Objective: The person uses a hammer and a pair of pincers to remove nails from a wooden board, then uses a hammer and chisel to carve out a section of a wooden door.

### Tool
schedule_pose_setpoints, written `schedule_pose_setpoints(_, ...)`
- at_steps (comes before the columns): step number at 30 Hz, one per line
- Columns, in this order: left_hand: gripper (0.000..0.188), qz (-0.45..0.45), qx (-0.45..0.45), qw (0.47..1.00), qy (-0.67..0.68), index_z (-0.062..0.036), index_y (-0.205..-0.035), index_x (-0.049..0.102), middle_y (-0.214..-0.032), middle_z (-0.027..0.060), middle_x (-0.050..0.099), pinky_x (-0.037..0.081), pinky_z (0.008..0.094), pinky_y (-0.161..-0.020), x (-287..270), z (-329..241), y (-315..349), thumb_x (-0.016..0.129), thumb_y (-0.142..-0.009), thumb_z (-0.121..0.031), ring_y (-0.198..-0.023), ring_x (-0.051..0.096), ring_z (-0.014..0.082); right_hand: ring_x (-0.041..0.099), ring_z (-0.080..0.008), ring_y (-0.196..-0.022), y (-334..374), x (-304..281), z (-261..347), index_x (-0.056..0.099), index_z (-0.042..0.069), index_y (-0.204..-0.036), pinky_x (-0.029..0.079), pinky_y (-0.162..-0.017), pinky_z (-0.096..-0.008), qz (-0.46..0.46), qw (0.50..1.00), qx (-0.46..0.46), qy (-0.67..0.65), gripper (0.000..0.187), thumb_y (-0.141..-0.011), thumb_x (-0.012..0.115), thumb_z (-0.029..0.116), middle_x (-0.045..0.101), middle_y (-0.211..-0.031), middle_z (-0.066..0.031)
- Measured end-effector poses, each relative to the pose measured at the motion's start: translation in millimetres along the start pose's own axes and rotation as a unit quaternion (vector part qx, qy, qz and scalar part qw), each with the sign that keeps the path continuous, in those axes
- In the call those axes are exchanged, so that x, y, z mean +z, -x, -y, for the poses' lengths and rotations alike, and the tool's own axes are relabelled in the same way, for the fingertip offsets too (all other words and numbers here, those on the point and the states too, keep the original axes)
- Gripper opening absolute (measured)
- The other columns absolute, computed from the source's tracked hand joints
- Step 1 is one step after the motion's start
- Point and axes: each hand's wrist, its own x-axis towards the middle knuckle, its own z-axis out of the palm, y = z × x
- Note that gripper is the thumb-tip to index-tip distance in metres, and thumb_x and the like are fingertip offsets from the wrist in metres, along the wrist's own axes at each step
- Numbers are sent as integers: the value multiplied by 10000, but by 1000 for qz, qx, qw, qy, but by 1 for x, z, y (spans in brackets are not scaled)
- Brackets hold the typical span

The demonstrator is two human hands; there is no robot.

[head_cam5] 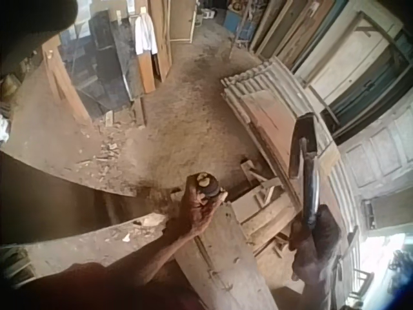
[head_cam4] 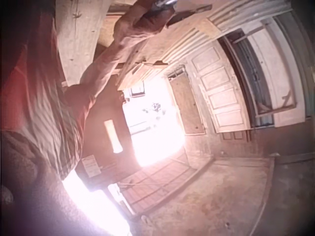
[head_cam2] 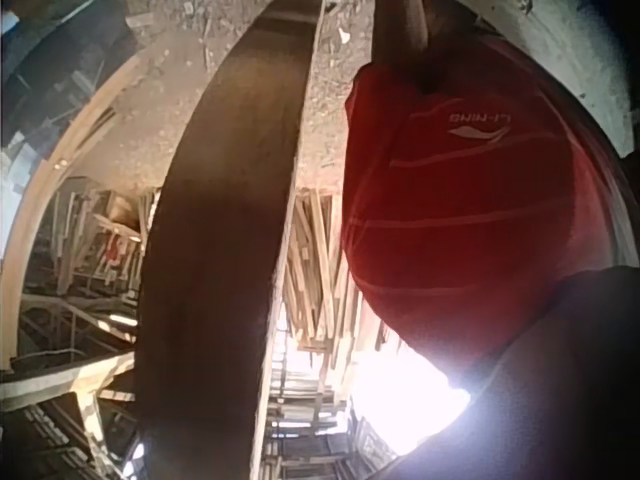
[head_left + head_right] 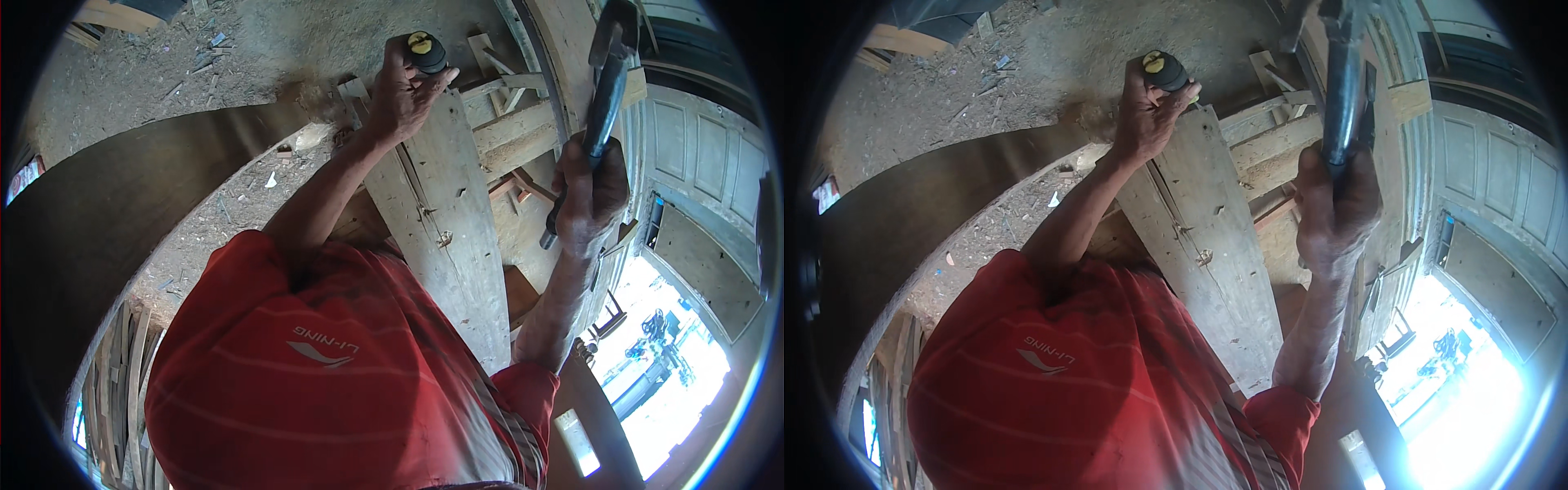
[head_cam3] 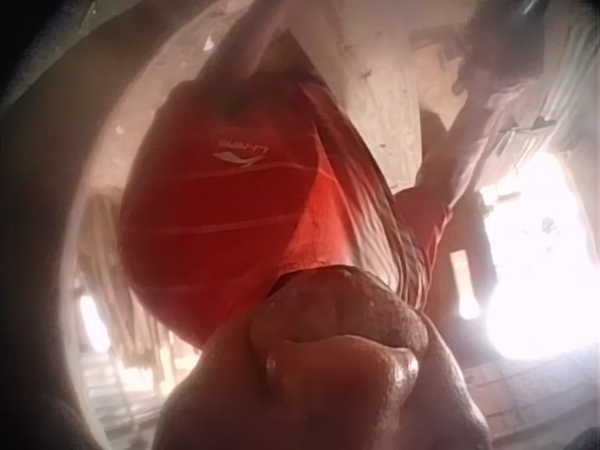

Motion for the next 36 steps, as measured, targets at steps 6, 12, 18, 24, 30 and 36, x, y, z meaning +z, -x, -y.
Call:
schedule_pose_setpoints(6, 418, 37, 2, 999, -11, -30, -1199, 366, -1086, 90, 600, 605, 344, -904, 2, -3, 2, 705, -957, -72, -1014, 673, 161, 467, -43, -549, -10, 10, 21, 633, 27, -1077, 365, -501, -226, 50, 998, 16, 39, 272, -1039, 613, 295, 533, -647, 22)
schedule_pose_setpoints(12, 495, 65, -7, 998, -14, -37, -1274, 330, -1130, 95, 576, 611, 341, -941, 4, -2, 5, 698, -942, -15, -1023, 681, 176, 565, -85, -626, -7, 11, 31, 618, 45, -1241, 455, -547, -261, 97, 986, 12, 132, 316, -1017, 655, 264, 596, -739, -13)
schedule_pose_setpoints(18, 461, 49, 111, 992, -32, -42, -1252, 424, -1063, 89, 646, 616, 322, -851, 5, 4, 4, 735, -913, -15, -994, 706, 174, 713, -239, -730, -12, 8, 22, 634, 71, -1279, 555, -640, -366, 208, 914, -73, 341, 345, -969, 698, 207, 708, -888, -141)
schedule_pose_setpoints(24, 477, 56, 17, 998, 13, -71, -1288, 389, -1114, 59, 583, 588, 310, -958, 4, 7, 8, 695, -934, 23, -1057, 665, 145, 693, -169, -678, -19, 5, 63, 626, 82, -1306, 544, -602, -325, 126, 958, -30, 256, 357, -989, 684, 234, 704, -818, -101)
schedule_pose_setpoints(30, 491, 79, 73, 994, 1, -74, -1287, 389, -1127, 60, 583, 588, 306, -950, 7, 2, 8, 704, -925, 29, -1030, 657, 132, 719, -222, -692, -17, 5, 29, 635, 54, -1273, 568, -589, -358, 155, 932, -118, 306, 351, -985, 680, 250, 716, -846, -136)
schedule_pose_setpoints(36, 550, 69, 126, 983, -112, -62, -1326, 372, -1099, 68, 612, 608, 325, -901, 8, -1, 11, 728, -913, 10, -1009, 667, 136, 722, -183, -672, -10, 3, 50, 621, 71, -1328, 562, -545, -346, 118, 944, -76, 298, 384, -1001, 658, 269, 717, -830, -101)
